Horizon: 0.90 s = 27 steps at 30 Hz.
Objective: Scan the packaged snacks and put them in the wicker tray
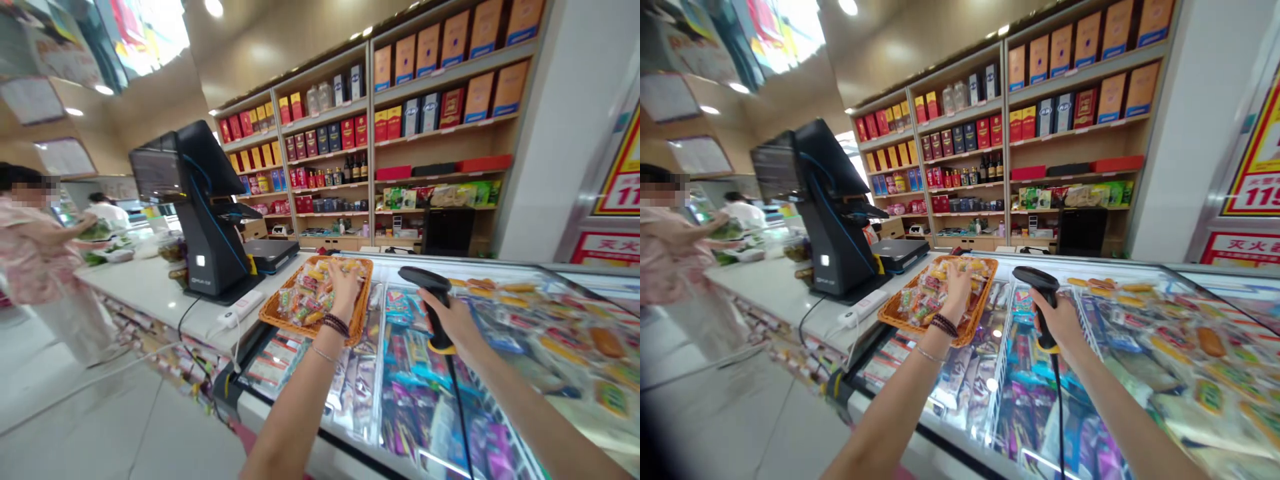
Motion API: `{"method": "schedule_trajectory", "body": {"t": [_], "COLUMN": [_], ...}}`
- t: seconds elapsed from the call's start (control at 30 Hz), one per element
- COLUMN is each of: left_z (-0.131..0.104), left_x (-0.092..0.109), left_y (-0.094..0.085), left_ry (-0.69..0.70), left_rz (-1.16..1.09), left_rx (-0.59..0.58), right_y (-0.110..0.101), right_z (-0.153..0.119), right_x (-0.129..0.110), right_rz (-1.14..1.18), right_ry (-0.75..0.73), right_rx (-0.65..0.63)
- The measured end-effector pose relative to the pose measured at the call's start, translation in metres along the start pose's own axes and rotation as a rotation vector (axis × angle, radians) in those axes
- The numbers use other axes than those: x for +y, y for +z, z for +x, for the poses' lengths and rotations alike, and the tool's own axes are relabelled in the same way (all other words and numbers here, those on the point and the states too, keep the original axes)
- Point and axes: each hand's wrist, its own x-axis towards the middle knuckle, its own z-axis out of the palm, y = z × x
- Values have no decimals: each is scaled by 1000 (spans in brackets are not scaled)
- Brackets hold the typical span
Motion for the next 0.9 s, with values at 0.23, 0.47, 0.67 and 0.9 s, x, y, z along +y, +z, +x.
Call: {"method": "schedule_trajectory", "body": {"t": [0.23, 0.47, 0.67, 0.9], "left_z": [-63, -141, -209, -210], "left_x": [30, 50, 71, 63], "left_y": [57, 191, 271, 281], "left_ry": [164, 371, 299, 239], "left_rz": [199, 136, 45, 207], "left_rx": [-114, -682, -767, -754], "right_y": [-34, -146, -210, -210], "right_z": [-22, -54, -84, -86], "right_x": [-4, -20, -18, 6], "right_rz": [-5, -52, -57, -113], "right_ry": [-22, -34, -36, 16], "right_rx": [95, 406, 619, 602]}}
